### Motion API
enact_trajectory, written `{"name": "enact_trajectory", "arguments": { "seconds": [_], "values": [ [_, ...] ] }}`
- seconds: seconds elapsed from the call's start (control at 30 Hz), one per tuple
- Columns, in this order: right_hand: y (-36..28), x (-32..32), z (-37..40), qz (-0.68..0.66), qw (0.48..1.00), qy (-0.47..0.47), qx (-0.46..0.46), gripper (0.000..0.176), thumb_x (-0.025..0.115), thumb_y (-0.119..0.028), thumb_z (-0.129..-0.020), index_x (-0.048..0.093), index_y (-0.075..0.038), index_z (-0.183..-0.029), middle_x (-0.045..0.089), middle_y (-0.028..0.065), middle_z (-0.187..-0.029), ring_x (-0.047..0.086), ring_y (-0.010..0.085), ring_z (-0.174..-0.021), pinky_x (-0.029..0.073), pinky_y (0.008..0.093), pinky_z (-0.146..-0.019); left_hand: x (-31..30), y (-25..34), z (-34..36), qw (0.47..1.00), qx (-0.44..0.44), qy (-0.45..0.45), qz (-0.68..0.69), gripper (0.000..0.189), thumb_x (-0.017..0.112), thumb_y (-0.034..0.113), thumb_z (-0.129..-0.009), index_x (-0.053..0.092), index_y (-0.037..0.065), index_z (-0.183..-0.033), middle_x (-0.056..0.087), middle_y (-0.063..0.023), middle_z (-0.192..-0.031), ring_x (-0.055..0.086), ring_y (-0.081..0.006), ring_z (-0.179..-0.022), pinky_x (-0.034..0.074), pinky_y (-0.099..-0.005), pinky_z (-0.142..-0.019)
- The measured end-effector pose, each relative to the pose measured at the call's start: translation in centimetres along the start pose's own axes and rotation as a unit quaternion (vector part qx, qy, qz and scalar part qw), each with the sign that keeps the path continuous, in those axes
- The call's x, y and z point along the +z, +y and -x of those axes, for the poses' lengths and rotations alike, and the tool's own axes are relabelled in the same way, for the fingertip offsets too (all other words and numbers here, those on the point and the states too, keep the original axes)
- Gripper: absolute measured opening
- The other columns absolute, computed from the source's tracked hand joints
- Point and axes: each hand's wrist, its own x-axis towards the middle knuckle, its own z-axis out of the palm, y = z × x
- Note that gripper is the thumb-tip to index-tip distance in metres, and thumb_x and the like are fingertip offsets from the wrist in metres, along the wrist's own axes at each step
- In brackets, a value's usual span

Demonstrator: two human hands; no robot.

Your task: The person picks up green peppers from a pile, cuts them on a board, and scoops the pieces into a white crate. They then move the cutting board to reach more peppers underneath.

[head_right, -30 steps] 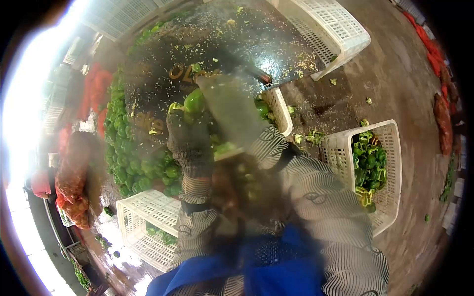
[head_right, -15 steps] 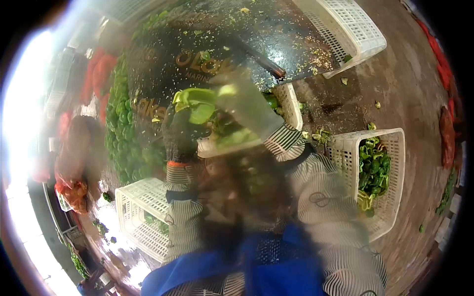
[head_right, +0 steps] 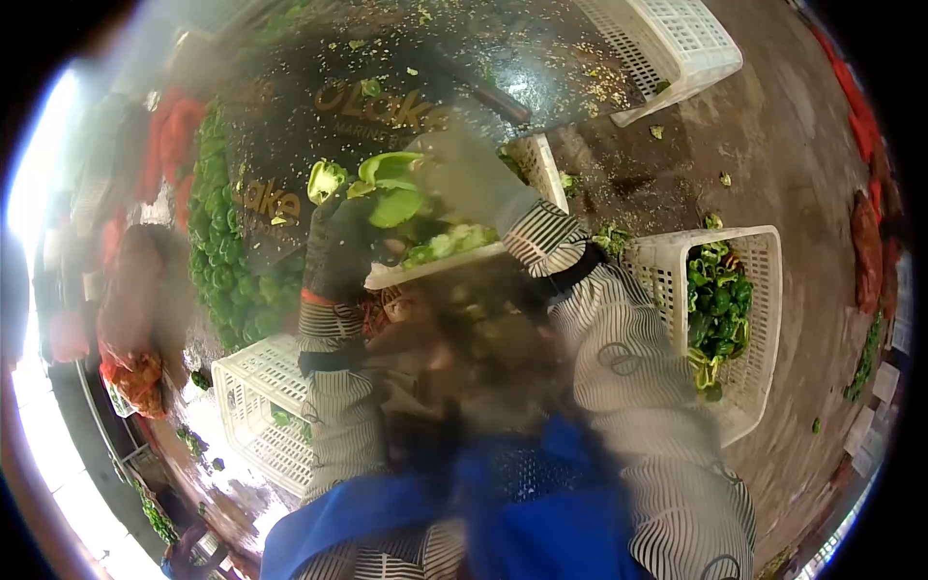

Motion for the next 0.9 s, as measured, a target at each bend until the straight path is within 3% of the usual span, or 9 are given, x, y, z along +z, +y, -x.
{"name": "enact_trajectory", "arguments": {
  "seconds": [0.1, 0.17, 0.23, 0.4, 0.47, 0.67, 0.7, 0.77, 0.9],
  "values": [
    [-1.9, -1.4, 0.7, -0.066, 0.997, -0.023, 0.036, 0.039, 0.062, -0.025, -0.095, 0.062, -0.003, -0.127, 0.062, 0.0166, -0.126, 0.057, 0.0289, -0.118, 0.047, 0.048, -0.1, -0.3, 2.0, -0.5, 0.919, -0.238, -0.045, 0.31, 0.033, 0.057, 0.011, -0.094, 0.056, -0.004, -0.123, 0.069, -0.0134, -0.101, 0.069, -0.0161, -0.068, 0.053, -0.026, -0.049],
    [-2.1, -2.6, 1.1, 0.051, 0.994, -0.057, -0.073, 0.039, 0.062, -0.021, -0.094, 0.061, -0.004, -0.129, 0.063, 0.0157, -0.126, 0.057, 0.0287, -0.119, 0.048, 0.0469, -0.1, 0.3, -0.4, 0.3, 0.966, -0.151, -0.095, 0.188, 0.035, 0.054, 0.006, -0.093, 0.056, -0.003, -0.127, 0.069, -0.0119, -0.105, 0.069, -0.0134, -0.073, 0.053, -0.0254, -0.053],
    [-2.2, -3.7, 1.3, -0.031, 0.986, -0.096, 0.132, 0.041, 0.061, -0.016, -0.093, 0.06, -0.003, -0.132, 0.064, 0.0167, -0.125, 0.061, 0.0281, -0.115, 0.049, 0.0431, -0.098, 0.1, -0.9, 0.7, 0.967, -0.143, -0.141, 0.157, 0.036, 0.055, 0.007, -0.094, 0.055, -0.003, -0.128, 0.068, -0.0113, -0.11, 0.069, -0.0151, -0.084, 0.056, -0.0272, -0.062],
    [2.8, -3.2, 0.2, 0.145, 0.972, -0.147, 0.114, 0.045, 0.062, -0.019, -0.091, 0.059, -0.006, -0.134, 0.067, 0.0174, -0.121, 0.063, 0.0291, -0.115, 0.048, 0.0402, -0.1, 3.5, -2.5, 1.8, 0.985, 0.008, -0.125, -0.122, 0.046, 0.066, 0.02, -0.094, 0.052, 0.006, -0.136, 0.065, -0.0096, -0.126, 0.051, -0.0238, -0.131, 0.047, -0.039, -0.105],
    [4.9, -2.0, -0.4, 0.315, 0.939, -0.075, 0.119, 0.039, 0.062, -0.018, -0.091, 0.062, -0.003, -0.127, 0.067, 0.018, -0.118, 0.064, 0.0333, -0.112, 0.05, 0.0437, -0.096, 1.1, 3.4, -1.2, 0.965, -0.108, -0.218, -0.093, 0.049, 0.068, 0.023, -0.093, 0.052, 0.01, -0.137, 0.059, -0.0137, -0.137, 0.05, -0.0256, -0.133, 0.047, -0.0388, -0.105],
    [4.4, -2.1, 0.2, 0.405, 0.908, -0.078, 0.076, 0.036, 0.062, -0.022, -0.093, 0.057, -0.005, -0.124, 0.067, 0.0187, -0.117, 0.064, 0.0349, -0.111, 0.049, 0.0463, -0.096, -1.9, -4.1, -3.3, 0.851, -0.208, 0.129, -0.466, 0.08, 0.069, 0.055, -0.085, 0.04, 0.016, -0.148, 0.05, -0.0162, -0.147, 0.053, -0.0372, -0.13, 0.044, -0.0482, -0.107],
    [5.9, -2.1, 0.3, 0.405, 0.913, -0.04, 0.022, 0.039, 0.063, -0.024, -0.093, 0.056, -0.006, -0.127, 0.067, 0.0185, -0.117, 0.063, 0.0351, -0.111, 0.049, 0.0462, -0.096, -1.9, -7.3, -2.0, 0.796, -0.131, 0.129, -0.577, 0.083, 0.063, 0.064, -0.085, 0.039, 0.016, -0.149, 0.047, -0.0154, -0.15, 0.056, -0.041, -0.126, 0.043, -0.0502, -0.108],
    [4.7, -1.9, 0.5, 0.4, 0.916, -0.025, 0.011, 0.045, 0.063, -0.028, -0.095, 0.053, -0.009, -0.134, 0.067, 0.0187, -0.117, 0.064, 0.0354, -0.111, 0.05, 0.0466, -0.095, -1.7, -5.5, -3.9, 0.842, -0.356, 0.01, -0.404, 0.073, 0.063, 0.055, -0.088, 0.042, 0.016, -0.146, 0.048, -0.0163, -0.146, 0.057, -0.0414, -0.123, 0.046, -0.0503, -0.104],
    [3.5, -2.2, 0.1, 0.39, 0.92, -0.022, 0.034, 0.038, 0.063, -0.025, -0.095, 0.056, -0.011, -0.129, 0.068, 0.0203, -0.112, 0.065, 0.0367, -0.107, 0.051, 0.0466, -0.091, 6.6, -8.6, -3.9, 0.858, -0.218, -0.119, -0.449, 0.063, 0.064, 0.043, -0.089, 0.045, 0.013, -0.141, 0.053, -0.0176, -0.134, 0.06, -0.0394, -0.119, 0.049, -0.0498, -0.099]
  ]
}}
